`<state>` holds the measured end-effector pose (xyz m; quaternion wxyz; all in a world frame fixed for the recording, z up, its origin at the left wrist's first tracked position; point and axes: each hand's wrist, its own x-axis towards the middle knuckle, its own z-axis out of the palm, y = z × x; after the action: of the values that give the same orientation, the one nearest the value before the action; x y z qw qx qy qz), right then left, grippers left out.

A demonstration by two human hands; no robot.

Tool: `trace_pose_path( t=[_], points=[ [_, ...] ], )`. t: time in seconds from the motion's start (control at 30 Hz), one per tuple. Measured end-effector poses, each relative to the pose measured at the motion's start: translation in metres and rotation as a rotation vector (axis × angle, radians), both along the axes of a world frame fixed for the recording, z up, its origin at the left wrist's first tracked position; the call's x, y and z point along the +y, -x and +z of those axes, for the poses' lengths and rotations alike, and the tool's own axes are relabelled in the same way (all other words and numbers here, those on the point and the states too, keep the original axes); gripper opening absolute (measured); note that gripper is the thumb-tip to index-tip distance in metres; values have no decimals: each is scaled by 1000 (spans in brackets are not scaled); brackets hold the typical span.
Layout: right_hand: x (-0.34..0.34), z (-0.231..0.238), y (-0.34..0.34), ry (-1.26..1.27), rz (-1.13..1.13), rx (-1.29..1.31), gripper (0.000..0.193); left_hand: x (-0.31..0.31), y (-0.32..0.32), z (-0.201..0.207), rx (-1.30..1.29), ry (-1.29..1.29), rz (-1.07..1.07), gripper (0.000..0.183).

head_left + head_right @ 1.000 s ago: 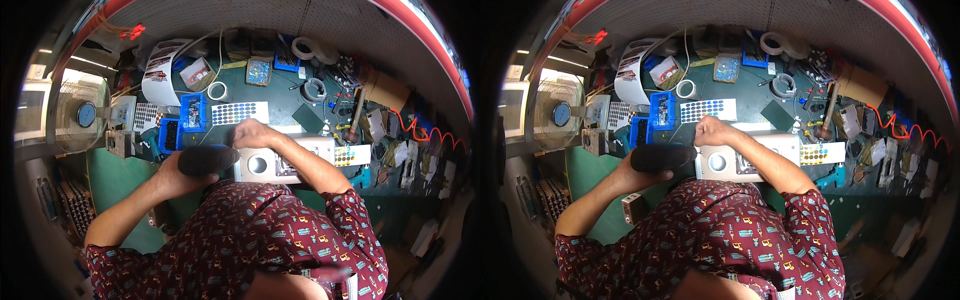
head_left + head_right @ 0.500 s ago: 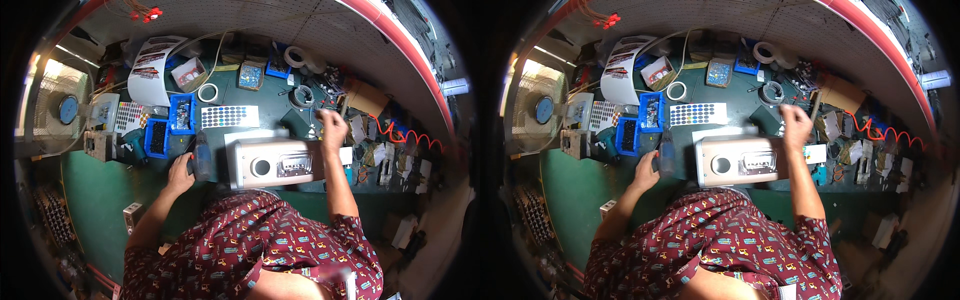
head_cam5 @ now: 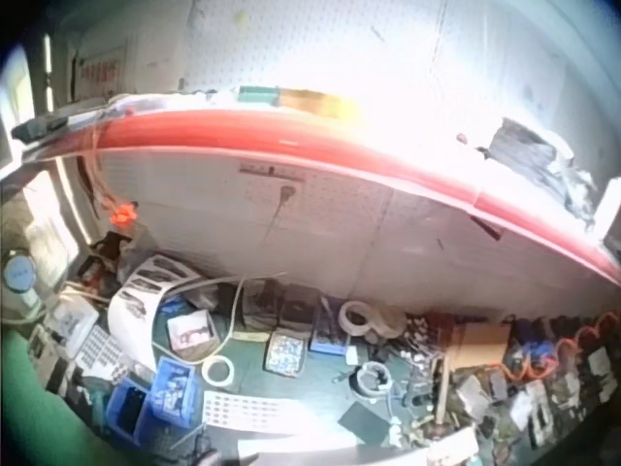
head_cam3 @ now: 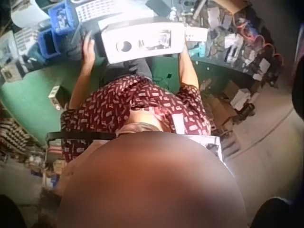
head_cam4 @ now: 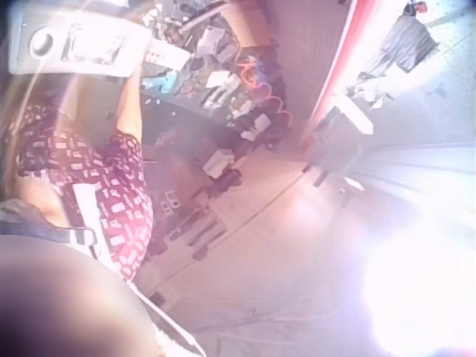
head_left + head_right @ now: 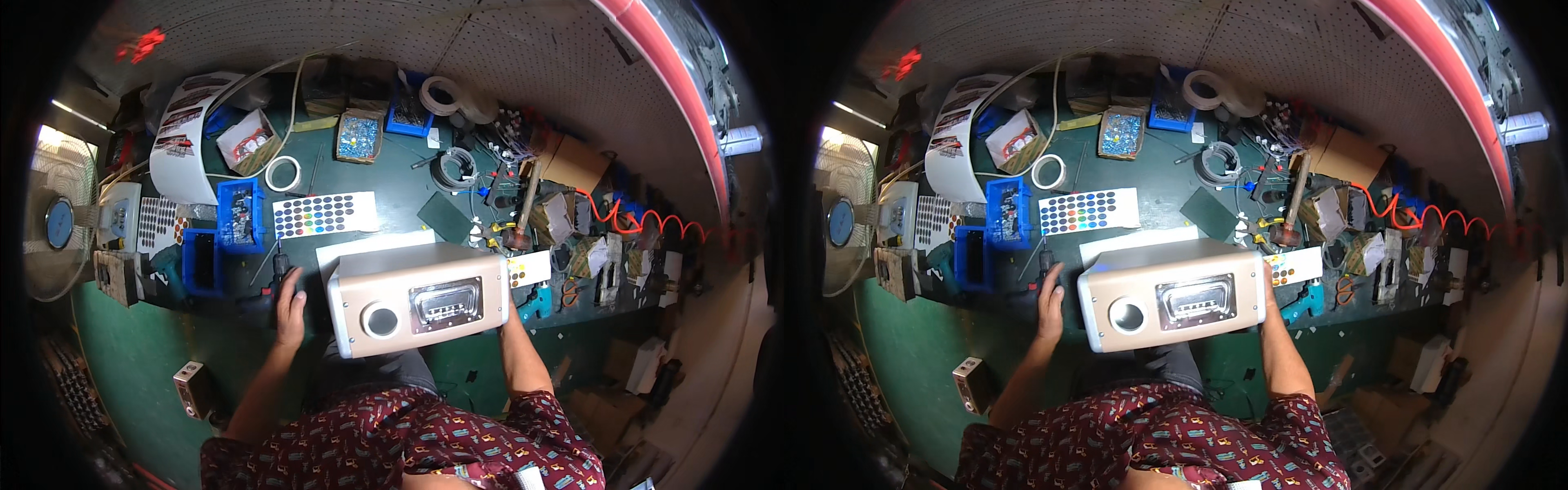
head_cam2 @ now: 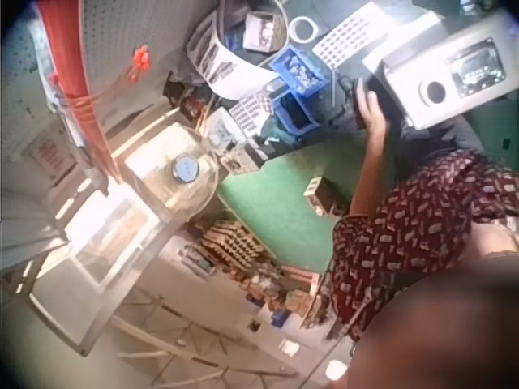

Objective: The person assembles a white rectangular device on a workbench. They use a cordless drill to drive screws into the device, flip it over to access different sides, and apply a sticker to the top surface. The person repeatedly repositions the device and continues fastening screws until the assembly appears complete.

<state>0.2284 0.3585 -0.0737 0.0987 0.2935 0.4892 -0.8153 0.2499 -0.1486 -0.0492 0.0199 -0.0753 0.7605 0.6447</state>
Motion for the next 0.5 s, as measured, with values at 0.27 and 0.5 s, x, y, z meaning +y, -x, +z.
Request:
trace_pose_path(
  t=[0.27,0.5],
  points=[
    [-53,36,29,86,130,174,39,89,19,15,-305,-877,113,41],
    [-55,88,-50,49,109,-25,43,55,-69,-28,-368,-1064,-43,42]
  ],
)
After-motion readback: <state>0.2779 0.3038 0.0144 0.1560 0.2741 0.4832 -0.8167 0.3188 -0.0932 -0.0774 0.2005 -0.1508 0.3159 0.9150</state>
